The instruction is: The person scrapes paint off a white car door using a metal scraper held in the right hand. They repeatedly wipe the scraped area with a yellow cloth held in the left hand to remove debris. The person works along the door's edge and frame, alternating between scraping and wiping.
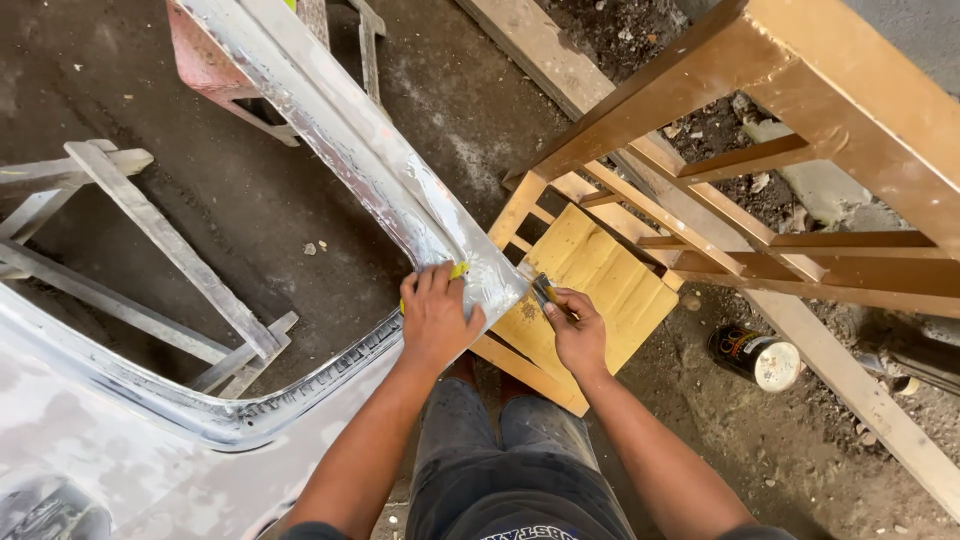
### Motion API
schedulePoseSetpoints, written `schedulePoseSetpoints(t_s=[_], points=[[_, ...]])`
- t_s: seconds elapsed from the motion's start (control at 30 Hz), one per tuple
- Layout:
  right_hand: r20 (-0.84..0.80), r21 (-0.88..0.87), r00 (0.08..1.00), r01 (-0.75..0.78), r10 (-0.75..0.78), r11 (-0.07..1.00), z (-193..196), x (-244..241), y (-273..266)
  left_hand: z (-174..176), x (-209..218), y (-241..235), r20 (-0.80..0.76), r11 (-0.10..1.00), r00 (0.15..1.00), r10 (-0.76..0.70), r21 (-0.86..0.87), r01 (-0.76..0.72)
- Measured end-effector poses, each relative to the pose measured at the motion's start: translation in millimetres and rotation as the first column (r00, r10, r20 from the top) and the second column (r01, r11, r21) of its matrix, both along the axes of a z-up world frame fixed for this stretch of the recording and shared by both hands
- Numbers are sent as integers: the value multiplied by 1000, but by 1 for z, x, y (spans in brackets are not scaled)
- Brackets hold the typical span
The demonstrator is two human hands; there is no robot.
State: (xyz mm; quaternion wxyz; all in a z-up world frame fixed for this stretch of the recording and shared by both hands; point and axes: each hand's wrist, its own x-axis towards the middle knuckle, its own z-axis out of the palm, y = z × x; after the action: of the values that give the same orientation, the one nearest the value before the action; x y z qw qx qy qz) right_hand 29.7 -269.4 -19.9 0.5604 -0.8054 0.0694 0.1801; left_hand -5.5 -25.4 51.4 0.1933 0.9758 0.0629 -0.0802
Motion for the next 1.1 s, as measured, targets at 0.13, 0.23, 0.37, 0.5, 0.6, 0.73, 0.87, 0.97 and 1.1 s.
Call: schedulePoseSetpoints(t_s=[0.13,0.23,0.37,0.5,0.6,0.73,0.87,0.97,1.1], points=[[-28,-6,1000,-1,0,1000,6,4,3,8,29,6,31,999,1000,1,-46,1],[-36,-18,999,-21,21,1000,8,3,5,0,54,7,-58,995,994,-97,2,97],[-28,28,999,-26,27,999,5,3,8,-4,59,1,-347,961,917,-197,117,251],[-15,27,999,-38,39,999,8,5,12,-8,41,-5,-404,895,855,-325,159,416],[-36,34,999,-24,26,999,12,11,14,2,46,-1,-448,867,814,-370,148,475],[-31,48,999,-13,14,999,11,13,11,15,69,17,-496,892,811,-309,144,428],[-28,15,1000,-11,11,1000,13,12,12,15,66,7,-523,881,807,-273,202,429],[-13,1,1000,5,-5,1000,4,11,8,22,54,-19,-527,831,765,-370,180,527],[19,55,1000,22,-23,998,1,11,7,26,24,-46,-498,793,718,-487,91,602]])
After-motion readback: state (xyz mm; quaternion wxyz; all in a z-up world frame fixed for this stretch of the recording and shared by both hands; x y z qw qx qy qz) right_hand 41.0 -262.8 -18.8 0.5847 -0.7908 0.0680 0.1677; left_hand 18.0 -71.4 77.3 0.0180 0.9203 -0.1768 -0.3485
